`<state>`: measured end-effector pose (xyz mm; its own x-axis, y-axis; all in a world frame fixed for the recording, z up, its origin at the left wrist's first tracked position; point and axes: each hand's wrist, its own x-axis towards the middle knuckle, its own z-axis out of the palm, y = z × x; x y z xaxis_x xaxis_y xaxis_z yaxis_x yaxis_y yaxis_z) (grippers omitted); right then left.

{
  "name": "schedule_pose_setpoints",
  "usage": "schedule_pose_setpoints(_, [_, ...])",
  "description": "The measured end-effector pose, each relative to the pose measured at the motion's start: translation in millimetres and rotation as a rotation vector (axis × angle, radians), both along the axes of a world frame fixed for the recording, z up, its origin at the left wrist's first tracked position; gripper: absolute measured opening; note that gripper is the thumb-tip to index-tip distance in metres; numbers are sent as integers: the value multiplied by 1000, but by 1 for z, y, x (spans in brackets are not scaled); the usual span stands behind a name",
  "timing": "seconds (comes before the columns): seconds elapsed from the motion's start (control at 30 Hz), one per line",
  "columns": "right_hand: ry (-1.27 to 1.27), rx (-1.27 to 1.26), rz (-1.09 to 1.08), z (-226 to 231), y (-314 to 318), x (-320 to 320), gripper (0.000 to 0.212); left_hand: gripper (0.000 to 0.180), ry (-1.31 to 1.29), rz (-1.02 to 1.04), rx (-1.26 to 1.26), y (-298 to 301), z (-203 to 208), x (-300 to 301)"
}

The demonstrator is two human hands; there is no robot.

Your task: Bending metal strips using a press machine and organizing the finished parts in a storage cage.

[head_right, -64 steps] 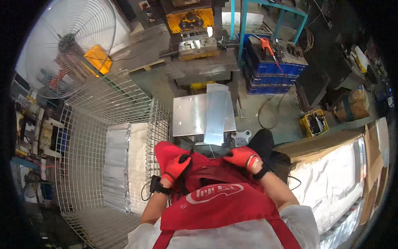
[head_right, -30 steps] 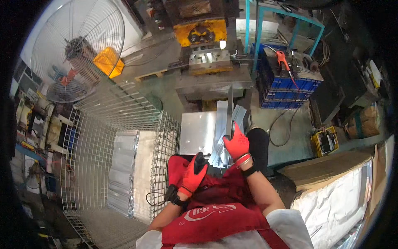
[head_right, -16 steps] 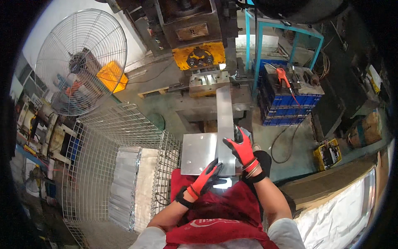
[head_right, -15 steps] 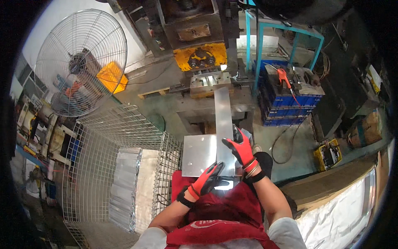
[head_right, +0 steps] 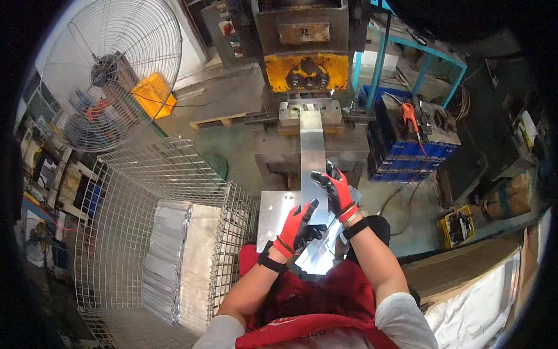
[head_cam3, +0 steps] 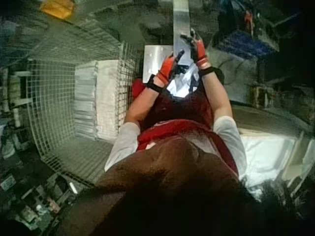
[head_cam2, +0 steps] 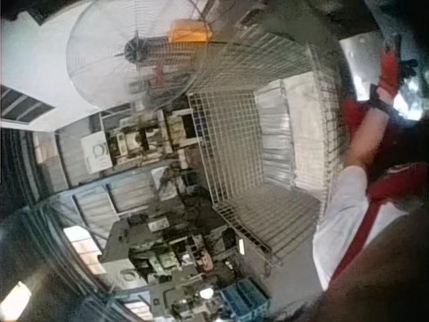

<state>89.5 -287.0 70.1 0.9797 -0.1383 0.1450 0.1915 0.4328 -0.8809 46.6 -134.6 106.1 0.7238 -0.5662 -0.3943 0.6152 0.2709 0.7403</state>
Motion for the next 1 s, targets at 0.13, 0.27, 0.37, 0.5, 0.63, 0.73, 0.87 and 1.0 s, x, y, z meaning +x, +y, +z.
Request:
schedule_pose_setpoints(0.13, [91, 59, 35, -4, 11, -13, 32, 30, -16, 22, -31, 4, -6, 3])
schedule_pose_setpoints(0.27, [-279, -390, -39, -21, 14, -24, 36, 24, -461, 84, 20, 3, -13, -2])
schedule_pose_setpoints(0.37, [-212, -518, -93, -13, 13, -19, 33, 22, -79, 115, -150, -2, -16, 5])
schedule_pose_setpoints(0.5, [-354, -688, -186, 4, 15, -22, 28, 18, -57, 159, -120, -7, -15, 6])
schedule_pose_setpoints(0.63, [-78, -337, -63, -1, 13, -8, 27, 16, -178, 182, -159, -13, -26, 21])
schedule_pose_setpoints(0.73, [-92, -276, -23, -4, 11, -7, 30, 16, -144, 183, -179, -15, -21, 20])
schedule_pose_setpoints(0.87, [-67, -358, -30, -12, 8, -5, 34, 16, -95, 173, -199, -14, -10, 15])
schedule_pose_setpoints(1.0, [-113, -399, -100, -12, 10, -4, 27, 15, -77, 113, -234, -9, -14, 16])
